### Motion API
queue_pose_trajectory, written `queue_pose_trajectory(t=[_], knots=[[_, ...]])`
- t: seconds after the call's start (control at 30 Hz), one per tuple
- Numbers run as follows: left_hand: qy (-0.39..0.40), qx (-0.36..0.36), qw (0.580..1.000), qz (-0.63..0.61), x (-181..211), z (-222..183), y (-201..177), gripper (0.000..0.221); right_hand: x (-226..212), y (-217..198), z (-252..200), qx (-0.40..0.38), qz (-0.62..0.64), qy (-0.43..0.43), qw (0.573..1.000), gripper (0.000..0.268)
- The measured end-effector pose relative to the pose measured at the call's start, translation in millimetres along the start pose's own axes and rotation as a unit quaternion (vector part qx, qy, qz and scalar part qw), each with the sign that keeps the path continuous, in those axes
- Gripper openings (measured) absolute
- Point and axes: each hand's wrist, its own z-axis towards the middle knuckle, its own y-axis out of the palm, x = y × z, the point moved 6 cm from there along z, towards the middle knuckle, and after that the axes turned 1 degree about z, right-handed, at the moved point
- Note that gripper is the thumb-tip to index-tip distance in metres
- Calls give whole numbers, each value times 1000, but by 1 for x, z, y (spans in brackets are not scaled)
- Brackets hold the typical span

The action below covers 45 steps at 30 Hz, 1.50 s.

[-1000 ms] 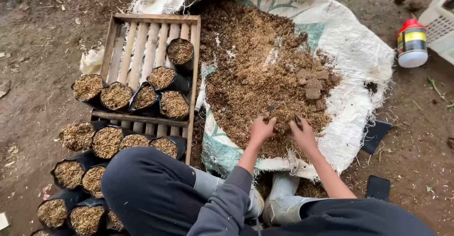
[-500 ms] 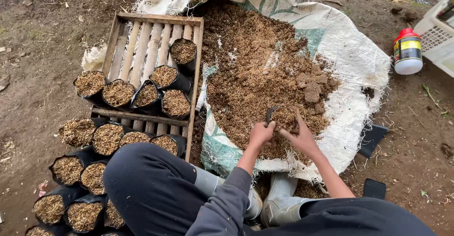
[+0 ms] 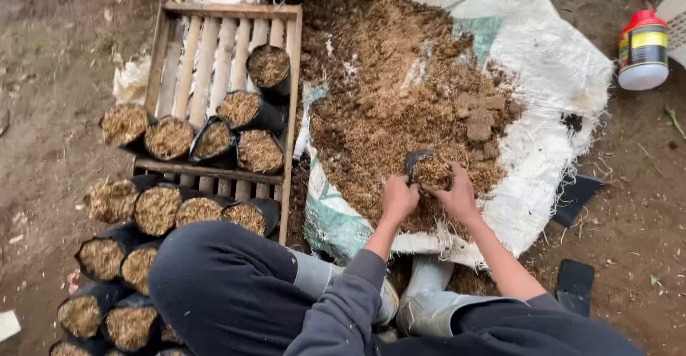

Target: The person fills small black nursery bags with soil mix by hand, taking soil from a large white bag on the ground and packing it into the nursery bags before placing them in a bamboo tray.

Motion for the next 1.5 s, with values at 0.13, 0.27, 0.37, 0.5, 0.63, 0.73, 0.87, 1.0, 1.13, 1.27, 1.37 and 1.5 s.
queue_pose_trajectory(t=[0.13, 0.27, 0.37, 0.5, 0.63, 0.73, 0.87, 1.0, 1.13, 1.27, 1.37, 1.5], knots=[[13, -10, 1000, -2, 7, 4, -2, 27, -17, -12, -1, -38, 16, 44, 998, 101], [31, -42, 998, 21, 1, 0, 5, 27, -22, -23, 5, -61, -4, 41, 997, 103], [32, -37, 999, 6, 4, 3, 4, 33, -41, -19, -2, -60, 46, 53, 996, 95], [62, -24, 998, 9, 19, 3, 4, 28, 0, 7, 19, 24, 148, 83, 985, 74], [63, -7, 998, 17, 2, 12, 11, 27, -55, -4, -11, 38, 88, 122, 988, 60], [36, -13, 999, 31, 19, 8, -2, 29, -49, -13, -10, 15, 78, 124, 989, 66], [55, 7, 997, 50, 21, 2, -3, 30, -38, -12, 6, -53, 122, 119, 984, 89], [58, 33, 997, 37, 48, -12, -12, 28, -26, -1, 14, -29, 98, 140, 985, 102], [56, 81, 995, 10, 22, -21, -7, 25, -35, 13, -6, 26, 31, 111, 993, 78], [83, 94, 992, 36, -14, 14, 10, 22, 7, 18, 39, 40, 20, 111, 993, 87], [83, 74, 994, 19, -4, 5, -3, 27, -8, 1, 10, -21, 87, 108, 990, 82], [82, 67, 994, -41, 29, -13, -11, 30, -11, -7, -13, -21, 351, 141, 926, 66]])
